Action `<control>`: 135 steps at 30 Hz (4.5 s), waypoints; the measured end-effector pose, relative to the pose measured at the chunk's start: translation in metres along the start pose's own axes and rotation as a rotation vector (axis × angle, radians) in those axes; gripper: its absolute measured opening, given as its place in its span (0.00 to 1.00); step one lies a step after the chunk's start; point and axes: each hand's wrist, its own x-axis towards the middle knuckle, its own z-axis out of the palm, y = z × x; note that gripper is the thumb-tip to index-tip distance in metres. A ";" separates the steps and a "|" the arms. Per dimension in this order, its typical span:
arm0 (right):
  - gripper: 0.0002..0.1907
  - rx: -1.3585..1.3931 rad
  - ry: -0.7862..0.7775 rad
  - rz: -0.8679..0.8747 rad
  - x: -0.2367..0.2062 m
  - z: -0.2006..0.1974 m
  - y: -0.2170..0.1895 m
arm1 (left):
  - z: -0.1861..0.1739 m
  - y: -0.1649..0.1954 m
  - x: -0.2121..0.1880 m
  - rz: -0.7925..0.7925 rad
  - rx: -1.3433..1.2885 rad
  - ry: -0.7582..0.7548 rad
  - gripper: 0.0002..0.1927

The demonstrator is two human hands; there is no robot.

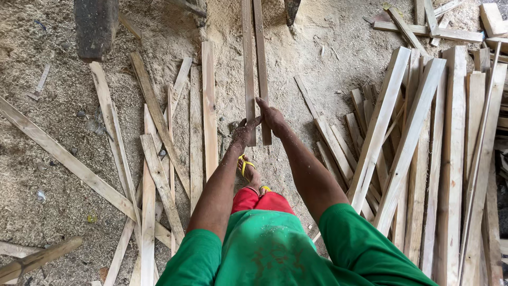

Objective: The person carries long thin wooden strips one at a time across a sawdust-covered workshop floor and lays them onto a pile of similar strips. They pick up individual strips from the ground, reposition them by hand, and add each to the growing stack.

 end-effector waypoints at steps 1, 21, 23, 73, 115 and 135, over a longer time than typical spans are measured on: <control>0.49 -0.004 0.004 -0.013 -0.001 0.000 0.000 | -0.001 -0.001 0.000 0.010 -0.004 0.000 0.50; 0.51 0.047 -0.004 0.027 -0.040 0.004 0.024 | 0.003 -0.027 -0.035 -0.022 0.021 0.044 0.52; 0.52 0.046 -0.001 0.030 -0.045 0.005 0.025 | 0.003 -0.028 -0.039 -0.013 0.019 0.031 0.52; 0.56 -0.065 -0.020 0.064 -0.141 0.012 0.060 | 0.013 -0.068 -0.138 0.043 0.001 0.032 0.43; 0.57 0.043 -0.093 -0.010 -0.201 0.012 0.094 | 0.018 -0.104 -0.188 0.014 0.077 0.053 0.49; 0.37 0.080 -0.068 0.003 -0.217 0.007 0.105 | 0.020 -0.108 -0.210 -0.025 0.067 0.057 0.49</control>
